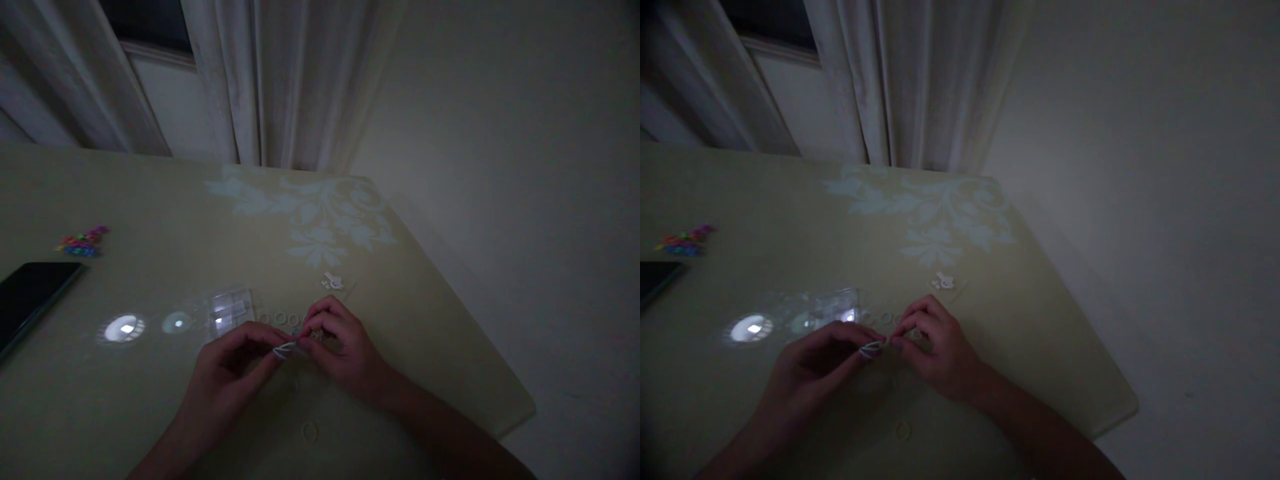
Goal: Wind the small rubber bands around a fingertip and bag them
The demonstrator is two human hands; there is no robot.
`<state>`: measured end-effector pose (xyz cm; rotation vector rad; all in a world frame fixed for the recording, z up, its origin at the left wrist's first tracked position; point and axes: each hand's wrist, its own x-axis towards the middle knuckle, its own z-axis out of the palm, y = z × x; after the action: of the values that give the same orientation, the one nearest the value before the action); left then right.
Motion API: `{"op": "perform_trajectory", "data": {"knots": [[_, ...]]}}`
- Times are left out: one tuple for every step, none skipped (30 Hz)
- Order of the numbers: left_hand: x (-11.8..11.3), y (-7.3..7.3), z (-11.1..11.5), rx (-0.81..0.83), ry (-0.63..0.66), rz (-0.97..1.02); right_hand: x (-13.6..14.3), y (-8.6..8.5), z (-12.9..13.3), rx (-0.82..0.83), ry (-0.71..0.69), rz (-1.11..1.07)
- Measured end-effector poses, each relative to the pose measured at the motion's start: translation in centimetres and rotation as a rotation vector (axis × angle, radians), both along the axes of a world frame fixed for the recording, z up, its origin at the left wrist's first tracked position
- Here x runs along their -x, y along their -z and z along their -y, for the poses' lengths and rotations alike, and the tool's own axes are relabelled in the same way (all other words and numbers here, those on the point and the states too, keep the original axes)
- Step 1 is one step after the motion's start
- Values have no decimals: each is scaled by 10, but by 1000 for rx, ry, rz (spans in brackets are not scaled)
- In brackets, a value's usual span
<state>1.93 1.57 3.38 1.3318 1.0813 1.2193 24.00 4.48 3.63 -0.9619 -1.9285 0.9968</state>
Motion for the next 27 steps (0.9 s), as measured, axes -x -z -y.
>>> {"op": "perform_trajectory", "data": {"knots": [[-1,-1,0,2,-6,3,-1,2,-2,-22,-6,64],[-1,-2,0,-16,-10,5,-3,5,-4,-42,-20,130],[-2,-3,0,-41,-12,6,-3,8,-5,-62,-39,193],[-2,-5,0,-67,-10,7,-4,10,-6,-83,-54,251],[-2,-6,0,-83,-8,9,-4,12,-6,-107,-65,302],[-1,-6,0,-88,-8,13,-3,14,-6,-133,-75,349],[-1,-7,-1,-87,-10,17,-3,15,-6,-159,-83,390],[0,-7,-1,-82,-10,18,-2,15,-6,-186,-91,423],[1,-6,-1,-80,-3,11,-1,16,-6,-211,-101,452],[2,-5,-1,-86,8,-1,1,16,-5,-232,-108,478],[3,-4,-1,-101,18,-17,2,16,-5,-250,-112,506],[3,-3,-2,-119,27,-36,3,17,-5,-270,-109,533],[4,-2,-2,-134,32,-57,4,18,-4,-289,-104,559],[4,-1,-2,-144,31,-74,4,19,-4,-306,-98,582],[5,0,-2,-150,27,-84,5,20,-4,-313,-93,593],[5,0,-2,-150,20,-85,5,20,-3,-309,-92,581],[5,0,-2,-146,16,-79,5,19,-3,-288,-93,543],[5,0,-1,-139,14,-68,4,17,-3,-246,-96,478],[6,0,-1,-133,12,-56,3,14,-3,-187,-102,392],[6,1,-1,-126,14,-46,2,10,-3,-121,-109,297],[6,1,0,-119,19,-44,2,5,-3,-57,-116,202],[6,2,0,-116,26,-49,1,0,-3,-1,-124,118],[6,2,0,-119,34,-59,1,-5,-2,49,-133,51],[6,2,-1,-128,36,-69,1,-9,-1,87,-142,-1],[5,2,-1,-136,35,-79,1,-12,0,114,-147,-41],[4,2,-1,-139,28,-85,1,-14,1,133,-149,-70],[3,2,-1,-138,20,-87,2,-15,3,146,-148,-89]]}}
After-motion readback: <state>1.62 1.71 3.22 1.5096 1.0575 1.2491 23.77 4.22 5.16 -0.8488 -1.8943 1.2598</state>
